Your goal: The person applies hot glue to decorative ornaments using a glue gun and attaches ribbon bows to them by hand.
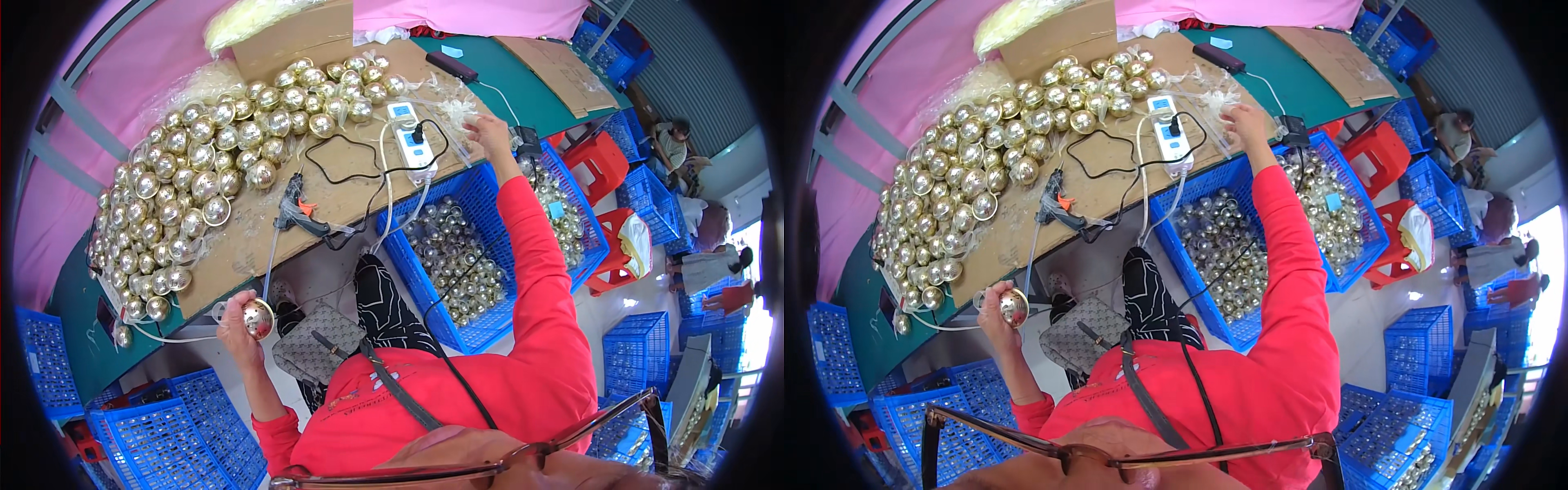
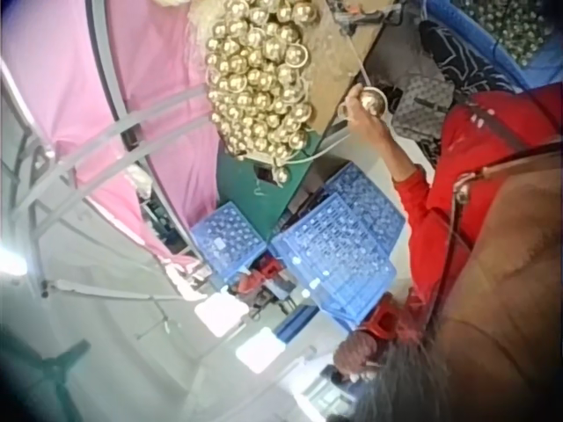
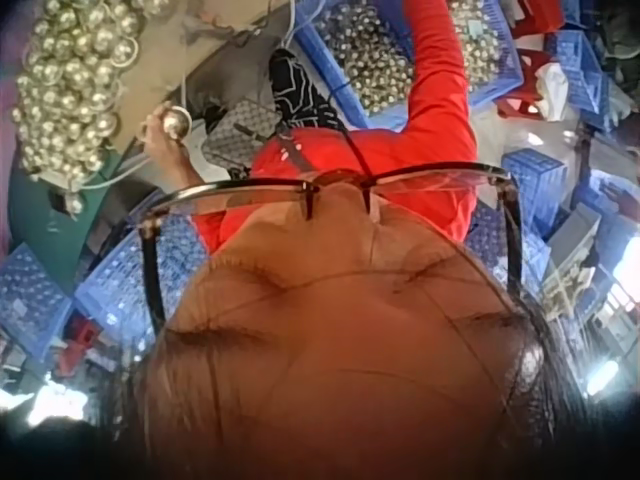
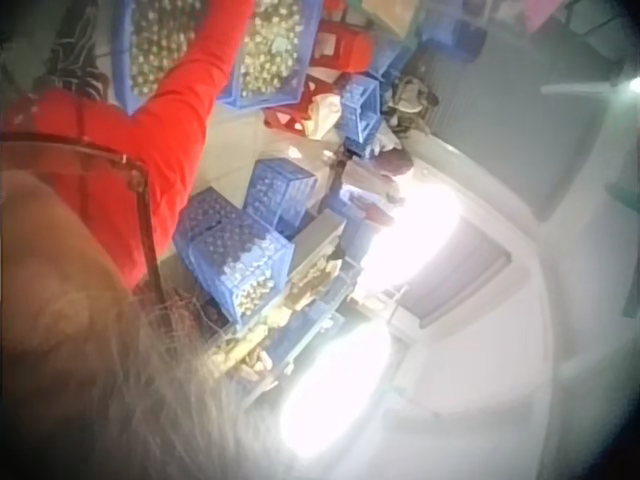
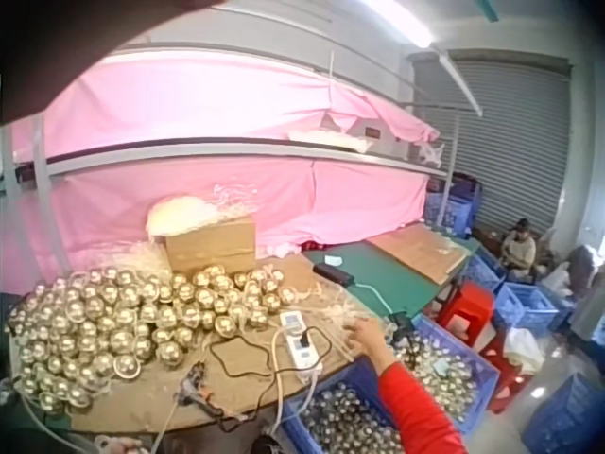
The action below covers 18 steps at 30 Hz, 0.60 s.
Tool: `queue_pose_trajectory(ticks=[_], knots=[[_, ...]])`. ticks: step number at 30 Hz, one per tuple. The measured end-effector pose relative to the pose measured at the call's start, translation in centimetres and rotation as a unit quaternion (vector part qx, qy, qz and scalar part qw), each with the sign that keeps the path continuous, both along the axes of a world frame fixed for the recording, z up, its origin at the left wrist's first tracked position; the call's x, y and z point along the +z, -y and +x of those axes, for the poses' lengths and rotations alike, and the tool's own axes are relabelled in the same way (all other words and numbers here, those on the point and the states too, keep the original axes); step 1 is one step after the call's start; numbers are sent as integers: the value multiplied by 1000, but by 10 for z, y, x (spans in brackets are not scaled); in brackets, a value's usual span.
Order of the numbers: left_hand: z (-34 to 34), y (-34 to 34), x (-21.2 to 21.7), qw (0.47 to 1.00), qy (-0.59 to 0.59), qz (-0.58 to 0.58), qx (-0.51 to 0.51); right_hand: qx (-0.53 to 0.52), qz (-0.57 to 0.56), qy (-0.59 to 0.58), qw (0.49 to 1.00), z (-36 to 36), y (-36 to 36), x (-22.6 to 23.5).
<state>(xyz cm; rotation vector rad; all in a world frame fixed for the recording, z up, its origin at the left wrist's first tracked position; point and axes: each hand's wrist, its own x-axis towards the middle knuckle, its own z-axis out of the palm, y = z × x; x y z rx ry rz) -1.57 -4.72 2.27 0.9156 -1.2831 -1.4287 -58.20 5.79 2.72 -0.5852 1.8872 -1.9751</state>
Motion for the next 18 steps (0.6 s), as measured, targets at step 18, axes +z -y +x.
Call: queue_pose_trajectory(ticks=[18], knots=[[4, -14, 0, 999, -6, 9, -36, 99, -60, 81, 990, 51, 17, 58]])
